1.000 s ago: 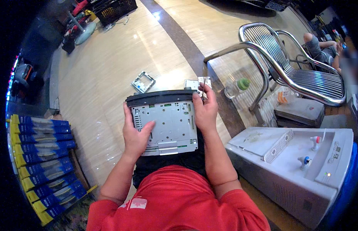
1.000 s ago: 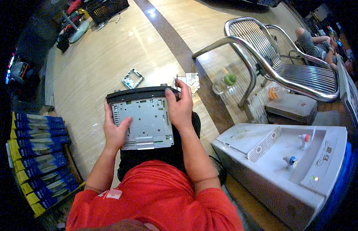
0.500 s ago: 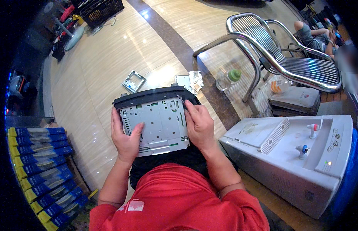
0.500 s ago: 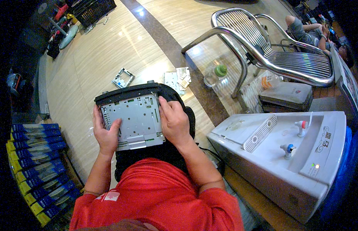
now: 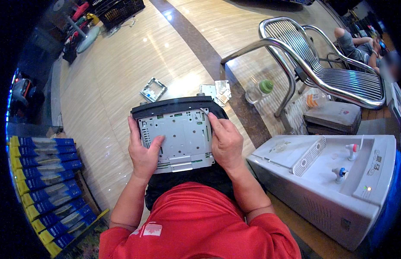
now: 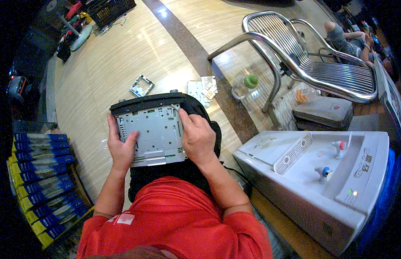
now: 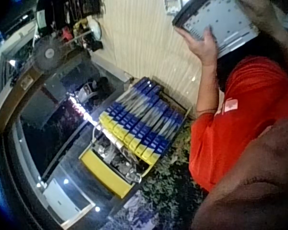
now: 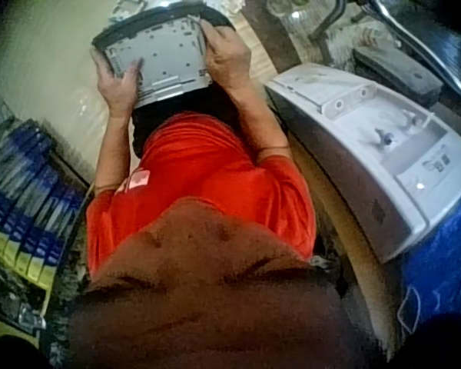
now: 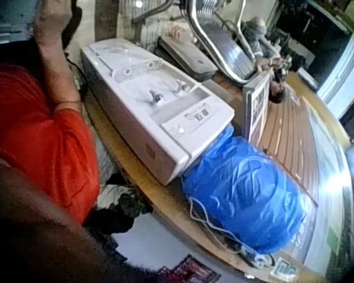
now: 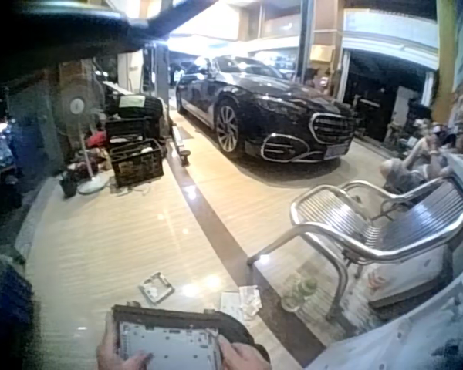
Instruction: The person disassembles a car stereo unit by removing a front panel and metal housing pieces by hand, then uses a screwdriver to remove small screws from an internal circuit board.
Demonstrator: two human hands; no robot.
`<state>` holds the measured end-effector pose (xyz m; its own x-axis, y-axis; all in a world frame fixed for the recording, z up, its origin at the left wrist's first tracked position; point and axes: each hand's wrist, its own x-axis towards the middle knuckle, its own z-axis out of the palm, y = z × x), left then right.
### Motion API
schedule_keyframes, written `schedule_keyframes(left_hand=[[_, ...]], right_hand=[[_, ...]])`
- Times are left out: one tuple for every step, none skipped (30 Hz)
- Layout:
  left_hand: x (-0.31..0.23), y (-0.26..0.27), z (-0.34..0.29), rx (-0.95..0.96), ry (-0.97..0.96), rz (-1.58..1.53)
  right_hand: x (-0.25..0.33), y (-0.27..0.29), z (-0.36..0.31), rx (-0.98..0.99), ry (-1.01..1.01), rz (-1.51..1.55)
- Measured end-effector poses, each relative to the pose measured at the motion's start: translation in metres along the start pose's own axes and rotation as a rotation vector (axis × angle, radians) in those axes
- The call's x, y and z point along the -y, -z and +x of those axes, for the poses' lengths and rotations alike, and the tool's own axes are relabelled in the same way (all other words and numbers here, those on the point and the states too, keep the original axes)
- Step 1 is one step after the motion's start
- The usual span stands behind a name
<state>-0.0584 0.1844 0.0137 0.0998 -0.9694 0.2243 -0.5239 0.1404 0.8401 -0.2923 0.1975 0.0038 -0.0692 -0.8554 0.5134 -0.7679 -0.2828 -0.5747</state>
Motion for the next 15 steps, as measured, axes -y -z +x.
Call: schedule_keyframes(left_hand=[[0.000,0.001,0.000,-0.002,0.001,0.001],[0.001,0.001,0.001,0.013,0.002,0.009],[0.001,0.002,0.001,0.028,0.003,0.017],[-0.001,0.002,0.001,0.025,0.005,0.018],[-0.006,0.004,0.002,0.050,0.052,0.023],[-0.008,0.005,0.002,0.074,0.099,0.028],[-0.007,0.004,0.002,0.069,0.099,0.029],[-0.004,0.004,0.001,0.067,0.092,0.000],[-0.001,0.004,0.001,0.064,0.085,-0.029],[0.001,0.004,0.001,0.060,0.084,-0.026],[0.004,0.004,0.002,0.051,-0.024,0.115],[0.005,0.005,0.002,0.043,-0.131,0.256],[0.004,0.006,0.003,0.040,-0.131,0.260],[0.003,0.005,0.003,0.055,-0.130,0.264],[0.002,0.005,0.003,0.071,-0.129,0.268]], right_hand=[[0.000,-0.001,0.000,-0.007,0.004,-0.006],[0.000,-0.001,0.000,-0.005,0.006,-0.004],[0.000,-0.002,0.000,-0.009,0.003,0.001],[0.000,-0.002,0.000,-0.012,0.000,0.006],[0.001,-0.002,0.001,-0.012,0.003,0.008],[0.003,-0.003,0.001,-0.013,-0.008,0.012],[0.005,-0.003,0.002,-0.014,-0.019,0.017],[0.007,-0.003,0.003,-0.014,-0.016,0.021],[0.009,-0.003,0.003,-0.028,-0.013,-0.016],[0.011,-0.003,0.004,-0.041,-0.009,-0.052],[0.011,-0.004,0.005,-0.041,-0.008,-0.047],[0.010,-0.004,0.007,-0.049,-0.002,-0.034],[0.010,-0.005,0.008,-0.057,0.004,-0.021],[0.011,-0.006,0.009,-0.057,0.007,-0.019],[0.013,-0.008,0.010,-0.063,-0.022,0.016]])
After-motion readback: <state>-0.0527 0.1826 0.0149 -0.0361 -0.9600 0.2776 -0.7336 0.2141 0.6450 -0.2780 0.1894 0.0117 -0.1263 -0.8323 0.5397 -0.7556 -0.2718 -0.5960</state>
